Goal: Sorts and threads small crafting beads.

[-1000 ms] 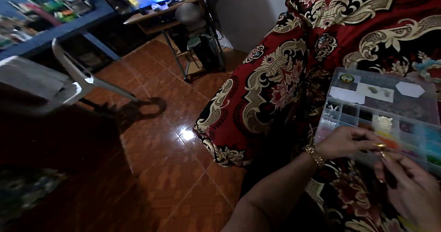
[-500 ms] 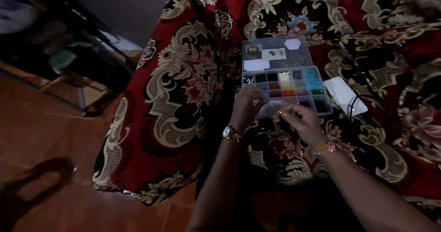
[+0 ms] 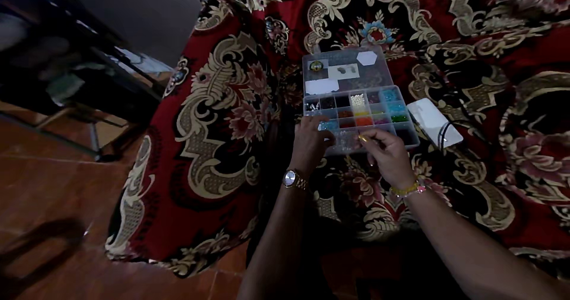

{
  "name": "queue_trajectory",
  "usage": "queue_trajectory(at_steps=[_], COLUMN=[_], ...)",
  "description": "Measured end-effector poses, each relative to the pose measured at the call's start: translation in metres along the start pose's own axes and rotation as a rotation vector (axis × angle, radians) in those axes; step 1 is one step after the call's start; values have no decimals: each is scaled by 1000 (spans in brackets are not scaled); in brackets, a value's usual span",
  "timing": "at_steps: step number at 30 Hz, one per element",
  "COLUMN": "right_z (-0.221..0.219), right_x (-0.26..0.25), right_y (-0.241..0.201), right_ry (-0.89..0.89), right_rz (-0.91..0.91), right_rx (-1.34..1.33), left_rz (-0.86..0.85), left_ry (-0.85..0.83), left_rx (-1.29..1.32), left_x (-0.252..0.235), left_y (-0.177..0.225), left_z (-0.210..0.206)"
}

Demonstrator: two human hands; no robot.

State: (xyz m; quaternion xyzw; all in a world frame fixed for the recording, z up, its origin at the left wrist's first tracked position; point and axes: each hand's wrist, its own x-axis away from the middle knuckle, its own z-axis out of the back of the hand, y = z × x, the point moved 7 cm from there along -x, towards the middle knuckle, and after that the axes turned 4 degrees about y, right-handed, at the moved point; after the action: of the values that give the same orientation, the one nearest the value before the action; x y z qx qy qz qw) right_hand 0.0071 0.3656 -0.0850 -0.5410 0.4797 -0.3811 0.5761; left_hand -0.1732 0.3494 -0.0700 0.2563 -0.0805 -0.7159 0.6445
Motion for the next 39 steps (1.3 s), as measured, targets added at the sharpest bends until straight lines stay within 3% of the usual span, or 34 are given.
queue_trajectory(at_steps=[10, 13, 15, 17, 19, 22, 28, 39], right_z=[-6, -6, -6, -6, -7, -8, -9, -14], right_x=[2, 2, 2, 2, 2, 4, 5, 9], right_y=[2, 3, 4, 4, 3, 1, 1, -2], right_ry=[-23, -22, -9, 2, 3, 12, 29, -38], right_rz=[-99, -132, -147, -150, -141, -127, -71, -45], right_rx=[-28, -41, -56, -78, -108, -147, -201, -246], left_rz=[21, -3, 52, 181, 353, 493, 567, 499], left_ry=[-68, 70, 203, 241, 172, 68, -22, -162], left_rx=[-39, 71, 318, 765, 1235, 1530, 1694, 1702], left_x=[-2, -1, 0, 2, 3, 6, 7, 10], left_y=[2, -2, -4, -6, -2, 8, 19, 26], left_z=[-10, -4, 5, 4, -11, -31, -46, -49])
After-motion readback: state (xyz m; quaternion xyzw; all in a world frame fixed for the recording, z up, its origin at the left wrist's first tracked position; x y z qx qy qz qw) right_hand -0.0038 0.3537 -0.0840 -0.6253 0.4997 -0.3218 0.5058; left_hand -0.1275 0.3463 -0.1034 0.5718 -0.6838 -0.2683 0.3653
